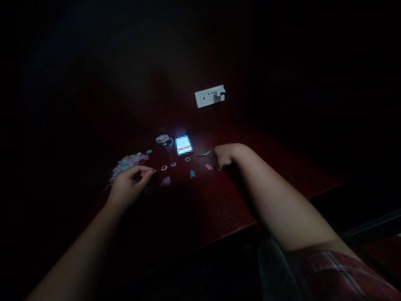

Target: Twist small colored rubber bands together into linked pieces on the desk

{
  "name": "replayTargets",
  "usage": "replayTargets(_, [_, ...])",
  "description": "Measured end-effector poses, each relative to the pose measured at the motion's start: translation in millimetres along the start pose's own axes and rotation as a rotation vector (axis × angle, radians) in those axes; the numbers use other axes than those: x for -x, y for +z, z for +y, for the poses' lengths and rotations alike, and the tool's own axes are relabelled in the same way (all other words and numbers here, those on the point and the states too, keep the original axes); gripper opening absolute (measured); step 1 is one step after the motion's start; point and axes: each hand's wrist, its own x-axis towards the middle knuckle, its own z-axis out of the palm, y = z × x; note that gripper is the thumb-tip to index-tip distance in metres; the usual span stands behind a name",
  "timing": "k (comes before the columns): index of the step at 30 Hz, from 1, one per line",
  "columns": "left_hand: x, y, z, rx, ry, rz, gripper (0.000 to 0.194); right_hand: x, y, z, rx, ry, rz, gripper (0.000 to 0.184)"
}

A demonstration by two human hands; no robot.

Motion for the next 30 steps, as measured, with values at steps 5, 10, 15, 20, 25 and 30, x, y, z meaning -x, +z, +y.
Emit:
replayTargets(5, [0.6, 0.3, 0.9, 0.019, 0.007, 0.002, 0.022, -0.7, 2.2, -15.2, 0.066, 0.089, -0.037, 0.017])
replayTargets(10, [0.4, 0.1, 0.4, 0.021, 0.005, 0.003, 0.020, -1.7, 6.9, -34.2, 0.102, 0.167, 0.131, 0.034])
replayTargets(15, [0.5, 0.5, -1.1, 0.023, -0.004, -0.006, 0.020, -4.3, 10.8, -34.9, 0.100, 0.187, 0.188, 0.038])
replayTargets(20, [1.0, 0.0, -1.2, 0.013, 0.007, 0.002, 0.020, -11.4, 12.8, -25.3, 0.084, 0.193, 0.215, 0.025])
replayTargets(25, [1.4, -0.6, -2.6, 0.027, -0.007, 0.000, 0.022, -17.3, 15.1, -16.4, 0.042, 0.122, 0.235, 0.022])
replayTargets(30, [1.0, 0.6, -4.9, 0.023, -0.020, 0.004, 0.022, -22.1, 19.4, -14.9, 0.011, 0.065, 0.209, 0.018])
